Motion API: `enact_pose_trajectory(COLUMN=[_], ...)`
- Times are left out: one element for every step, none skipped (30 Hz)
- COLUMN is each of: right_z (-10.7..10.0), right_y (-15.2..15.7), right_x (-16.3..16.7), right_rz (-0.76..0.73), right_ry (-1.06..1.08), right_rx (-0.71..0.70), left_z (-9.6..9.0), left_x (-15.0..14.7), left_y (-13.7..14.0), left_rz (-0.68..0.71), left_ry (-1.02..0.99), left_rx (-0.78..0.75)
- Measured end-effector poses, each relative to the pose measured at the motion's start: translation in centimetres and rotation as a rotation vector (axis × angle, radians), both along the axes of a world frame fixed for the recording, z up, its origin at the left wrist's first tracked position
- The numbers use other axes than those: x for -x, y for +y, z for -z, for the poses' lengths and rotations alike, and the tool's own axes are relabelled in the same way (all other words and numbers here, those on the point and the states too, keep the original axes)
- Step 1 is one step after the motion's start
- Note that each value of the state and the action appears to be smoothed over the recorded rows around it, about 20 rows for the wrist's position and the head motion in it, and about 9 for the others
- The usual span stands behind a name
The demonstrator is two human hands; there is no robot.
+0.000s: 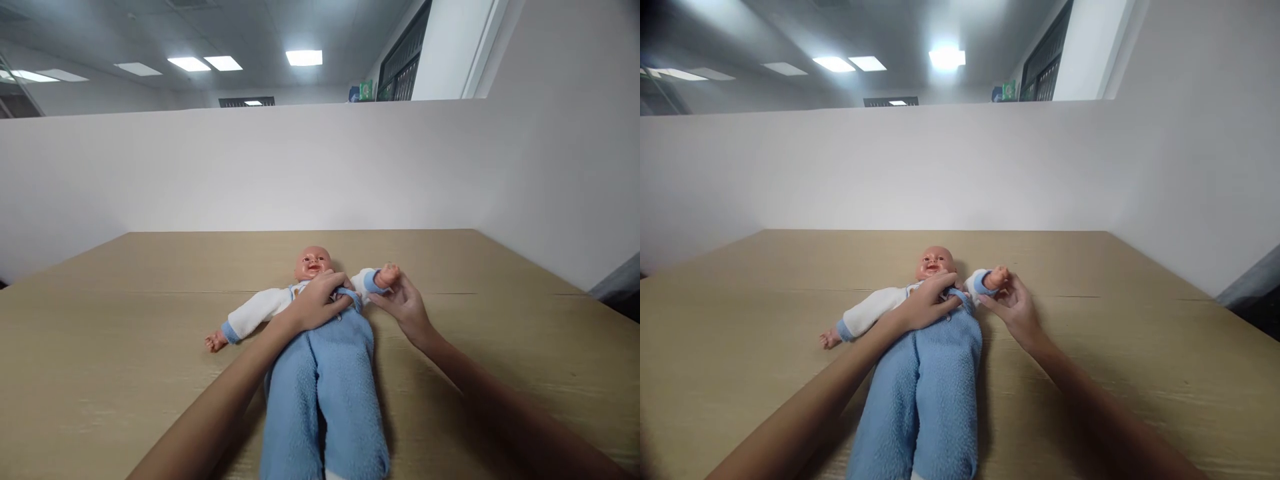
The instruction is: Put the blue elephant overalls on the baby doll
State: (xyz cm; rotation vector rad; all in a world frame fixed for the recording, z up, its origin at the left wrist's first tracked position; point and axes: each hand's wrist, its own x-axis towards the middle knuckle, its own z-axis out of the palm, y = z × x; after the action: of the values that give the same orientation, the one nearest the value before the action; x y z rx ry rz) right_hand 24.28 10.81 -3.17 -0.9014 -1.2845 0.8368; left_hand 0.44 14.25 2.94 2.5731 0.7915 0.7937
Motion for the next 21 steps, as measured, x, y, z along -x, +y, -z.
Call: enact_pose_trajectory(right_z=[0.0,0.2,0.5,0.9,1.2,1.5,1.7,1.8,1.7,1.5,1.3,1.0,0.7,0.5,0.3,0.1,-0.1,-0.2,-0.3,-0.4,-0.4], right_y=[0.5,1.0,1.2,1.3,1.2,1.1,0.8,0.4,0.0,-0.4,-0.7,-1.0,-1.2,-1.4,-1.6,-1.7,-1.8,-1.9,-2.0,-2.1,-2.1], right_x=[1.0,1.8,2.6,3.2,3.6,3.8,3.8,3.7,3.4,3.2,3.0,2.8,2.7,2.7,2.8,3.0,3.2,3.4,3.7,4.0,4.3], right_rz=[0.005,0.023,0.049,0.075,0.098,0.108,0.102,0.085,0.061,0.035,0.009,-0.016,-0.034,-0.05,-0.06,-0.066,-0.067,-0.065,-0.06,-0.05,-0.042], right_ry=[-0.025,-0.065,-0.122,-0.188,-0.252,-0.31,-0.361,-0.405,-0.443,-0.472,-0.495,-0.51,-0.516,-0.519,-0.521,-0.525,-0.53,-0.534,-0.53,-0.515,-0.485], right_rx=[-0.022,-0.055,-0.099,-0.146,-0.195,-0.237,-0.272,-0.297,-0.316,-0.331,-0.343,-0.35,-0.354,-0.353,-0.351,-0.35,-0.348,-0.348,-0.342,-0.329,-0.305], left_z=[0.0,0.1,0.2,0.3,0.5,0.7,0.9,1.0,1.1,1.0,0.9,0.8,0.6,0.4,0.2,0.1,0.1,0.2,0.4,0.6,0.8], left_x=[0.2,0.4,0.6,0.8,1.0,1.1,1.1,1.1,1.1,1.1,1.1,1.0,0.9,0.8,0.7,0.6,0.4,0.2,0.0,-0.1,-0.2], left_y=[-0.3,-0.5,-0.6,-0.7,-0.8,-0.8,-0.9,-0.9,-0.9,-1.0,-1.1,-1.1,-1.2,-1.1,-1.0,-0.8,-0.5,-0.1,0.3,0.7,1.0], left_rz=[0.014,0.022,0.023,0.018,0.009,-0.002,-0.012,-0.019,-0.019,-0.015,-0.01,-0.005,-0.001,-0.001,-0.011,-0.043,-0.091,-0.145,-0.194,-0.233,-0.256], left_ry=[-0.038,-0.085,-0.14,-0.199,-0.256,-0.308,-0.356,-0.401,-0.437,-0.467,-0.486,-0.493,-0.492,-0.485,-0.474,-0.465,-0.455,-0.442,-0.423,-0.401,-0.379], left_rx=[0.005,0.007,0.002,-0.011,-0.03,-0.053,-0.074,-0.093,-0.105,-0.11,-0.109,-0.101,-0.082,-0.046,0.005,0.071,0.147,0.224,0.292,0.344,0.377])
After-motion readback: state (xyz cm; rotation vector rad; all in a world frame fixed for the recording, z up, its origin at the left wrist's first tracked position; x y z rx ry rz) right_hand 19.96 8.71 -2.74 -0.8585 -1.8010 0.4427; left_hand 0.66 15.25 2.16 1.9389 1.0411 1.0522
